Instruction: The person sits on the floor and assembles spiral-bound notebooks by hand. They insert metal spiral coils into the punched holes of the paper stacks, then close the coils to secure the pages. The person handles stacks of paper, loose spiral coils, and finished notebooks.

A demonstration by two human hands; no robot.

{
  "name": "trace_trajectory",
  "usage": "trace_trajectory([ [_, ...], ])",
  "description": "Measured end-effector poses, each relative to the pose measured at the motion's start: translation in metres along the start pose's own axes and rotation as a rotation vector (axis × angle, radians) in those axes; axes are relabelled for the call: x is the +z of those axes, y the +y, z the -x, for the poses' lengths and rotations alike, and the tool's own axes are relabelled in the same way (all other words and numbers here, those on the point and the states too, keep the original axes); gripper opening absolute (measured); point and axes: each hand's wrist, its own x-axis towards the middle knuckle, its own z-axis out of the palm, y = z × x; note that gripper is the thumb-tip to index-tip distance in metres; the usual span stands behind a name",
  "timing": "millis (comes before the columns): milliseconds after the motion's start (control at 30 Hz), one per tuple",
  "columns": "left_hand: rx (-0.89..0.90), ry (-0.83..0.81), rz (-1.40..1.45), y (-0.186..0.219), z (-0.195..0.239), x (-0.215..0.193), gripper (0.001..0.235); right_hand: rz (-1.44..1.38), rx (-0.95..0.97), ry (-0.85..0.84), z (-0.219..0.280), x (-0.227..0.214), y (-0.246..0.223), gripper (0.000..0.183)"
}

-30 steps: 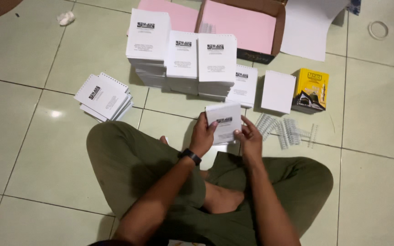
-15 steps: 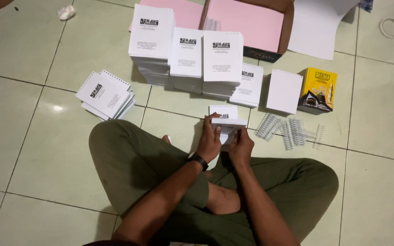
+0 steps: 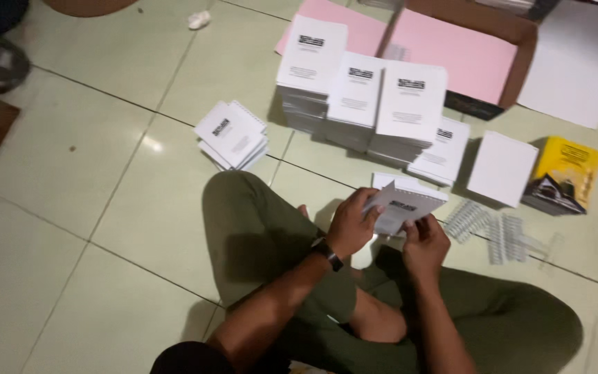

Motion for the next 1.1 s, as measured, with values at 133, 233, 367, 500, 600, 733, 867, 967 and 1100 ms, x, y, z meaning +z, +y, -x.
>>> trace_trajectory([
  [133, -0.025, 0.027, -0.053, 0.023, -0.002, -0.05, 0.032, -0.05, 0.061, -0.149, 0.007, 0.009, -0.027, 0.031],
  [233, -0.36, 0.066, 0.21, 0.068, -0.023, -0.132, 0.035, -0.158, 0.051, -0.331, 0.011, 0.002, -0.086, 0.068],
  [367, -0.178, 0.031, -0.315, 0.089, -0.078, -0.271, 0.036, 0.393, 0.209, -0.195, -0.006, -0.016, -0.04, 0.051],
  [500, -0.243, -0.094, -0.534, 0.01, -0.111, -0.355, 0.027, 0.684, 0.175, -0.135, -0.016, -0.01, 0.012, 0.05],
  [600, -0.382, -0.158, -0.564, -0.058, -0.123, -0.376, 0.033, 0.833, 0.126, -0.124, -0.015, -0.005, 0.039, 0.06],
  [733, -0.499, -0.237, -0.541, -0.123, -0.145, -0.38, 0.038, 0.836, 0.164, -0.133, -0.011, 0.006, 0.041, 0.067],
  [867, -0.577, -0.342, -0.495, -0.138, -0.158, -0.376, 0.036, 0.825, 0.14, -0.163, -0.01, 0.007, 0.023, 0.062],
  [967, -0.602, -0.346, -0.487, -0.16, -0.167, -0.377, 0.039, 0.837, 0.086, -0.155, -0.007, 0.009, 0.015, 0.065],
  [1100, -0.579, -0.345, -0.566, -0.181, -0.171, -0.367, 0.04, 0.844, 0.067, -0.137, -0.008, 0.008, 0.039, 0.074],
])
